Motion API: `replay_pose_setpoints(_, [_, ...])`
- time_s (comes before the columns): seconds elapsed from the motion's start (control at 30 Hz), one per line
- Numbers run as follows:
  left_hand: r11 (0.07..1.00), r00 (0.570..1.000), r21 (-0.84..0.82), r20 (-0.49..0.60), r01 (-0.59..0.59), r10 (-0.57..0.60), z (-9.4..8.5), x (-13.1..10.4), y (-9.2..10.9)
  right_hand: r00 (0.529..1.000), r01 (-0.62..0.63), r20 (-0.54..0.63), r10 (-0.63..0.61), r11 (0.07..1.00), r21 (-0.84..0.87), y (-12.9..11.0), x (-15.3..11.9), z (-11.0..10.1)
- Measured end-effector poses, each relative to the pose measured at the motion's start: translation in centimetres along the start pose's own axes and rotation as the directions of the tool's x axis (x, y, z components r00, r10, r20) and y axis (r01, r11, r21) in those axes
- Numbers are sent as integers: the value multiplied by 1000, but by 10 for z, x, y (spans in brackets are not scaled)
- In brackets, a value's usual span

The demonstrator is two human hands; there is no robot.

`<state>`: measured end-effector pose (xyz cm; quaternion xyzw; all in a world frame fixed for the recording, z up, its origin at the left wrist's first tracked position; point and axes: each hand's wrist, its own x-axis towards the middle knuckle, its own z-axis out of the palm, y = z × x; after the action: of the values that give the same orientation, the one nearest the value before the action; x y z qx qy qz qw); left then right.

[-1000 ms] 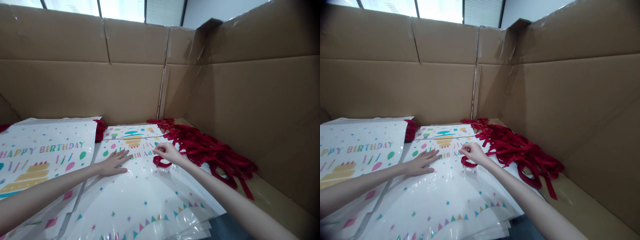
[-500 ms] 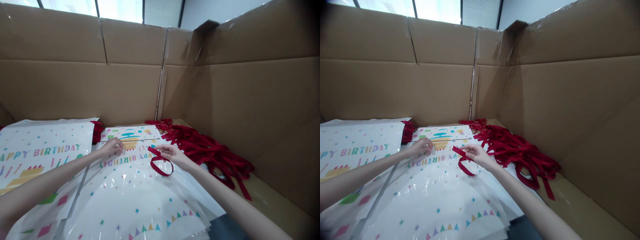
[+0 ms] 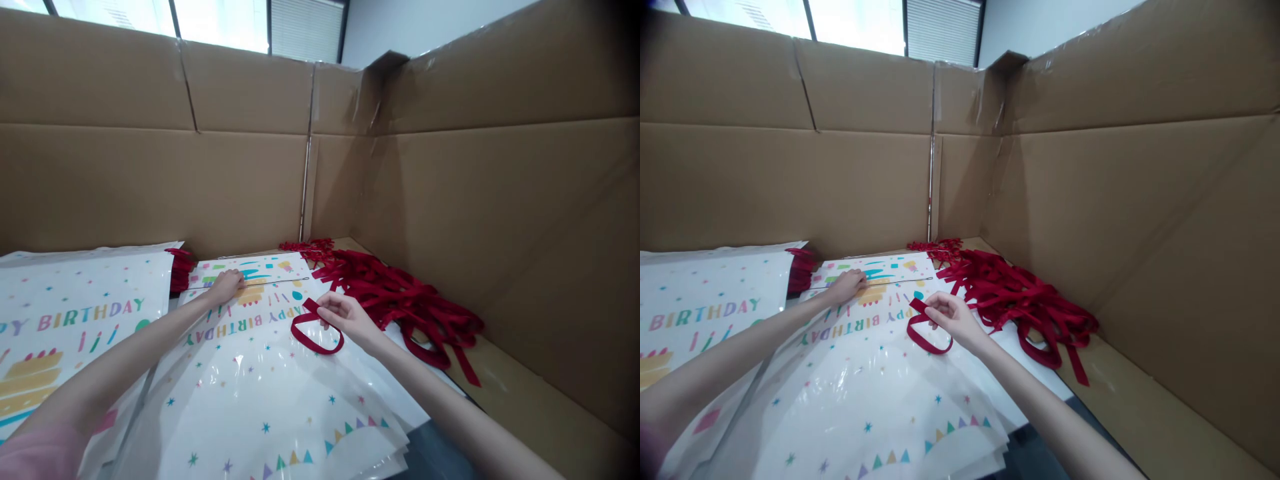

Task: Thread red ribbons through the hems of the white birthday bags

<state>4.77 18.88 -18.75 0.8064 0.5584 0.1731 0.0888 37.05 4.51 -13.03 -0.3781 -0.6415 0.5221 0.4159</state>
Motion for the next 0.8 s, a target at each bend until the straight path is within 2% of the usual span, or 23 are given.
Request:
replay_pose_setpoints(0.1, [999, 999, -37, -38, 34, -36, -16, -10, 14, 999, 23, -44, -23, 1000, -9, 3, 0, 0])
replay_pose_setpoints(0.2, [996, 997, -86, -73, 15, -21, -41, -32, 30, 992, 61, -113, -60, 998, 2, 6, 1, 0])
replay_pose_setpoints(0.3, [968, 995, -241, -89, -66, 45, -68, -68, 43, 982, 86, -170, -79, 996, 31, 8, 2, 1])
replay_pose_setpoints(0.4, [894, 993, -445, -122, -57, 3, -92, -108, 58, 974, 108, -203, -100, 994, 28, 7, 2, 5])
replay_pose_setpoints(0.47, [833, 974, -549, -218, -66, -66, -109, -129, 69, 969, 122, -220, -116, 992, 17, 4, 2, 9])
replay_pose_setpoints(0.53, [756, 932, -643, -338, -126, -132, -126, -143, 80, 964, 135, -233, -128, 991, 14, -1, 2, 14])
replay_pose_setpoints(0.6, [700, 897, -688, -410, -189, -161, -144, -152, 89, 961, 146, -242, -137, 989, 19, -6, 0, 19])
replay_pose_setpoints(0.63, [703, 898, -684, -413, -194, -154, -152, -156, 91, 959, 151, -247, -142, 988, 19, -9, -1, 20])
replay_pose_setpoints(0.7, [778, 929, -613, -354, -140, -112, -162, -166, 92, 952, 164, -262, -155, 986, 12, -14, -4, 23])
replay_pose_setpoints(0.8, [917, 977, -398, -195, -3, -82, -159, -184, 83, 943, 195, -279, -185, 981, 10, -18, -10, 24])
